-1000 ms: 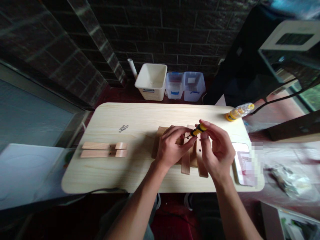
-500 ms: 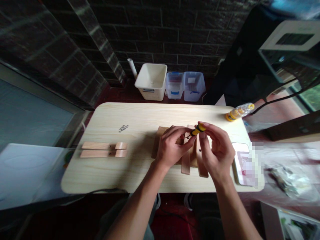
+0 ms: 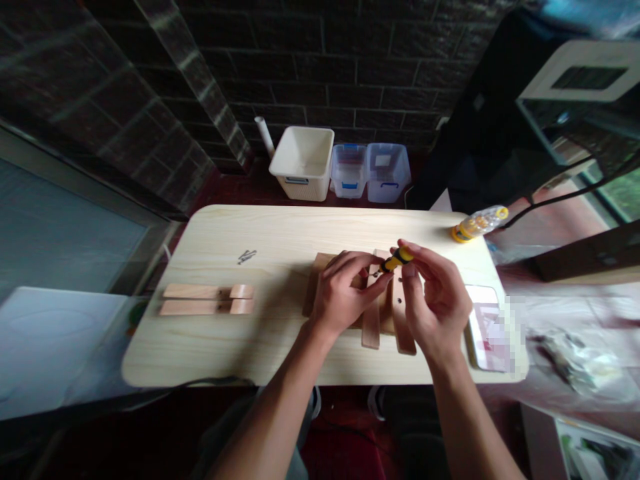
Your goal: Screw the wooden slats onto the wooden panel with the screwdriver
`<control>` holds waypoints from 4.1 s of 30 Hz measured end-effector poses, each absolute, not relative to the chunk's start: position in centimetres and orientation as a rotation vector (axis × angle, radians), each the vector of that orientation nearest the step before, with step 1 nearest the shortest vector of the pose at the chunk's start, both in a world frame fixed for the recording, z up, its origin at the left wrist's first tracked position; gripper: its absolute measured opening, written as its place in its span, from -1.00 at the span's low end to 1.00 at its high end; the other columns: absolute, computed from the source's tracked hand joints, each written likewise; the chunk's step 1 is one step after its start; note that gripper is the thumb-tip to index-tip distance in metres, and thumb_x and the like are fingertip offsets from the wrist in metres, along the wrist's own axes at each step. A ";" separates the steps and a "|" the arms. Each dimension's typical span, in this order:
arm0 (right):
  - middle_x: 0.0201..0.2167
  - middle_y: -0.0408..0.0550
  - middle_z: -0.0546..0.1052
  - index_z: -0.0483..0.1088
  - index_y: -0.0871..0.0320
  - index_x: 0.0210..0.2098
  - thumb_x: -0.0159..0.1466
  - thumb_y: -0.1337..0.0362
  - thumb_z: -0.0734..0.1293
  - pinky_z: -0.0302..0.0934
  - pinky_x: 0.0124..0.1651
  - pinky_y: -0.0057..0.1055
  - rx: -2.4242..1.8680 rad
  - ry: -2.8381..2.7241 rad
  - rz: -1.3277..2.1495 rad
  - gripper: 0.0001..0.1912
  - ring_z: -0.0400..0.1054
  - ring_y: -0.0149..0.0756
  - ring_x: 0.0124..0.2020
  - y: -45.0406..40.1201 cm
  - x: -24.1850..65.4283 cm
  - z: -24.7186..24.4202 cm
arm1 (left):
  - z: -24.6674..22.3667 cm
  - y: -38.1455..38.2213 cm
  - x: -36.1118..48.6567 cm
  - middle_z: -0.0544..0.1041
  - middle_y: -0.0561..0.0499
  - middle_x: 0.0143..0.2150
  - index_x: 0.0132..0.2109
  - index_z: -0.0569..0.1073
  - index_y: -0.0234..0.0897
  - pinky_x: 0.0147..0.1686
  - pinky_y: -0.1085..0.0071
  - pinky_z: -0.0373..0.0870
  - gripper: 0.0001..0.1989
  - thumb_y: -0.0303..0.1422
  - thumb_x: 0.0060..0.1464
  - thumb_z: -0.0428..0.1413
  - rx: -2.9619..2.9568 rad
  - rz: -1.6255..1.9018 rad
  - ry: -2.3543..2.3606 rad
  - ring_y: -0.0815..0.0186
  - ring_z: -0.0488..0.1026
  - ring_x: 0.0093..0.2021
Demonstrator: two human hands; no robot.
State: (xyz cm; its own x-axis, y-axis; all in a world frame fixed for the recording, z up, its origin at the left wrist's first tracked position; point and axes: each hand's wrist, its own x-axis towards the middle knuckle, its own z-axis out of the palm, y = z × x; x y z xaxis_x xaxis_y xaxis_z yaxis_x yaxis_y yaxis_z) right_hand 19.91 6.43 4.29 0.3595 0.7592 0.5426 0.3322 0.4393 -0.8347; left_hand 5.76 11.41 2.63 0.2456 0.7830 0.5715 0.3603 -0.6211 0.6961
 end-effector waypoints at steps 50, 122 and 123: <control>0.06 0.02 0.64 0.52 0.00 0.11 0.40 0.36 0.39 0.55 0.11 -0.10 -1.138 -1.213 0.384 -0.69 0.59 -0.11 0.07 6.4 20.2 4.2 | 0.7 12.5 4.3 0.64 0.06 -0.25 -0.16 0.59 -0.17 -0.14 0.34 0.45 -0.94 -0.37 0.20 0.28 2.297 0.933 1.127 0.28 0.58 -0.22; 0.01 0.01 0.64 0.54 0.00 0.05 0.38 0.40 0.40 0.53 0.14 -0.10 -1.124 -1.226 0.334 -0.72 0.56 -0.12 0.10 6.9 20.1 3.9 | 0.5 12.4 4.4 0.65 0.06 -0.27 -0.19 0.59 -0.14 -0.11 0.27 0.46 -0.98 -0.38 0.24 0.25 2.334 0.928 1.150 0.27 0.59 -0.23; 0.01 0.01 0.64 0.54 0.00 0.04 0.38 0.40 0.40 0.53 0.13 -0.10 -1.124 -1.225 0.332 -0.72 0.56 -0.12 0.10 6.9 20.1 3.9 | 0.5 12.4 4.4 0.65 0.06 -0.27 -0.19 0.59 -0.14 -0.11 0.27 0.46 -0.97 -0.38 0.24 0.24 2.329 0.929 1.148 0.27 0.59 -0.23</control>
State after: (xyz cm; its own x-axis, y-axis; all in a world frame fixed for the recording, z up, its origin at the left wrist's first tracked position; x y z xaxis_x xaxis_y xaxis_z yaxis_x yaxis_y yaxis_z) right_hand 20.12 6.94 3.90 0.3696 0.7330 0.5711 0.3440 0.4630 -0.8169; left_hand 4.39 12.42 0.47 0.4474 0.8038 0.3921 0.5515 -0.5931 0.5865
